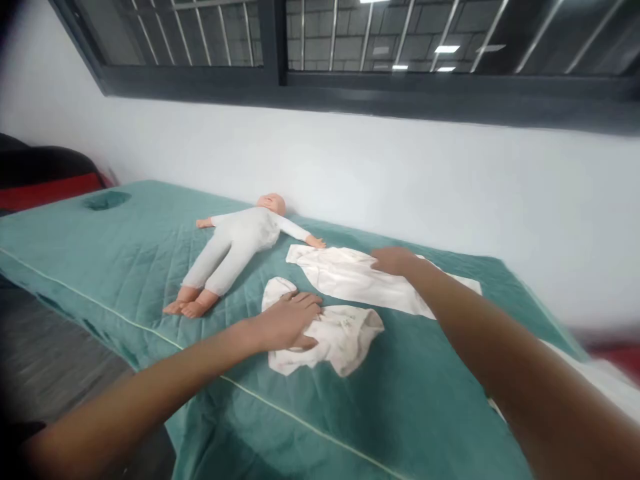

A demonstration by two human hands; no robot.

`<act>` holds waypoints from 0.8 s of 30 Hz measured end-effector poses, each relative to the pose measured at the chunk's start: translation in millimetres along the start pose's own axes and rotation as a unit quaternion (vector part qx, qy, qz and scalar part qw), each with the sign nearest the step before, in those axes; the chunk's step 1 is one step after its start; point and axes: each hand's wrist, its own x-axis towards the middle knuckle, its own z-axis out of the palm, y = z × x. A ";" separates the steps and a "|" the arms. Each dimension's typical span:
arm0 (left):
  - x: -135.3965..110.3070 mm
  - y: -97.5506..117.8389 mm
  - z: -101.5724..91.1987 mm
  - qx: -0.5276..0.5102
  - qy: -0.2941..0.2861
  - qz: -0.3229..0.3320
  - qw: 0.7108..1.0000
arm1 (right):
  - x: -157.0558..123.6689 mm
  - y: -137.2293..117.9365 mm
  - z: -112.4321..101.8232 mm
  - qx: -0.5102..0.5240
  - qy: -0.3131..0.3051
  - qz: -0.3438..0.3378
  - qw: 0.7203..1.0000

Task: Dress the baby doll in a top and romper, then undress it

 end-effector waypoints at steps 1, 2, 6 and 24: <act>5.7 4.6 2.9 0.008 -0.007 -0.007 1.000 | -9.7 -5.3 -6.0 -0.045 -0.027 0.004 0.999; 10.9 7.5 2.6 0.015 -0.012 -0.008 1.000 | -19.4 -11.6 -11.8 -0.069 -0.037 0.002 0.997; 28.5 22.1 -17.8 0.032 0.016 0.024 0.999 | -61.6 -39.1 -30.6 -0.094 -0.018 -0.017 0.995; 98.0 90.6 -17.7 -0.009 0.023 -0.054 0.998 | -202.2 -58.3 -49.3 0.167 -0.036 -0.114 0.979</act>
